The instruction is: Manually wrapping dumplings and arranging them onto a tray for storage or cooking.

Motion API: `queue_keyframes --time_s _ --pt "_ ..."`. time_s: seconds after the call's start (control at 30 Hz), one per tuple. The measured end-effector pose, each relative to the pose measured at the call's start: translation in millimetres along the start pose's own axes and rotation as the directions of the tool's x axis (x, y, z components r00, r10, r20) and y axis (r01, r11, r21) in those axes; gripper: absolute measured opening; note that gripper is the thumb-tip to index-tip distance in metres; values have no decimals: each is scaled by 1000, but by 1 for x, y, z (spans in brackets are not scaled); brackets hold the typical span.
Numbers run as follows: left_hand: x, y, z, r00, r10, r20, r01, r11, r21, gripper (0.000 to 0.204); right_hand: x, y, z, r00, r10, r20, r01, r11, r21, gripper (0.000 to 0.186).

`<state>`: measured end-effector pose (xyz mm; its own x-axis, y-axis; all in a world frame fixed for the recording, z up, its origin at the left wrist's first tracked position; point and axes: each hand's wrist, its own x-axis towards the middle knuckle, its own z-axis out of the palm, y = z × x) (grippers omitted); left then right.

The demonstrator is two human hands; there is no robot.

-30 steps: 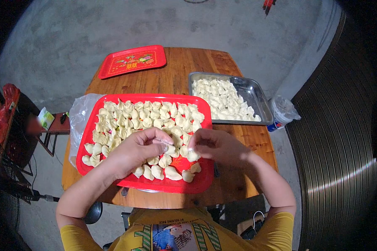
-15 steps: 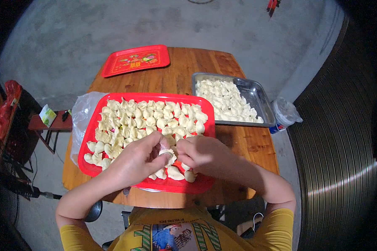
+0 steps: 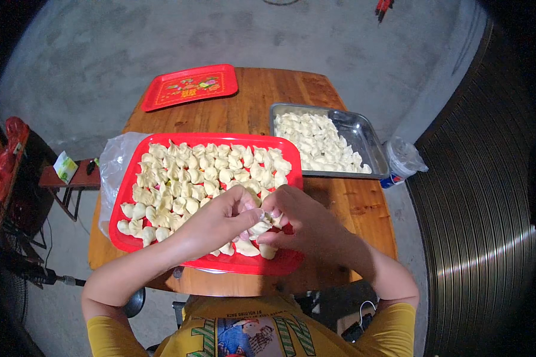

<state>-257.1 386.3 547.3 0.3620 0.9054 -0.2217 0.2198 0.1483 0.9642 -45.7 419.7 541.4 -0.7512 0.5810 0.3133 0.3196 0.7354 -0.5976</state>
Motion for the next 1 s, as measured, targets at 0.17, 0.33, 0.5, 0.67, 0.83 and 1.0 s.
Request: queue_keyframes --time_s 0.17,0.33,0.5,0.67,0.83,1.0 --pt "6 -1 2 1000 9 16 -8 998 -58 18 -14 5 4 996 85 -43 -86 996 -23 32" --pt "7 -8 -4 841 519 153 -492 617 614 11 -28 6 -5 927 368 75 -374 889 263 31" --pt "4 -4 5 784 533 318 -514 272 813 14 -41 7 -16 906 422 10 -418 893 169 31" --pt "3 -9 35 809 510 291 -404 124 906 22 -58 21 -19 903 429 -33 -417 891 181 28" --pt "0 -12 42 831 510 220 -340 153 928 25 -63 28 -21 938 324 122 -345 900 267 22" --pt "-16 -7 34 869 472 147 -248 160 955 27 -34 21 -35 941 103 323 -164 972 169 23"
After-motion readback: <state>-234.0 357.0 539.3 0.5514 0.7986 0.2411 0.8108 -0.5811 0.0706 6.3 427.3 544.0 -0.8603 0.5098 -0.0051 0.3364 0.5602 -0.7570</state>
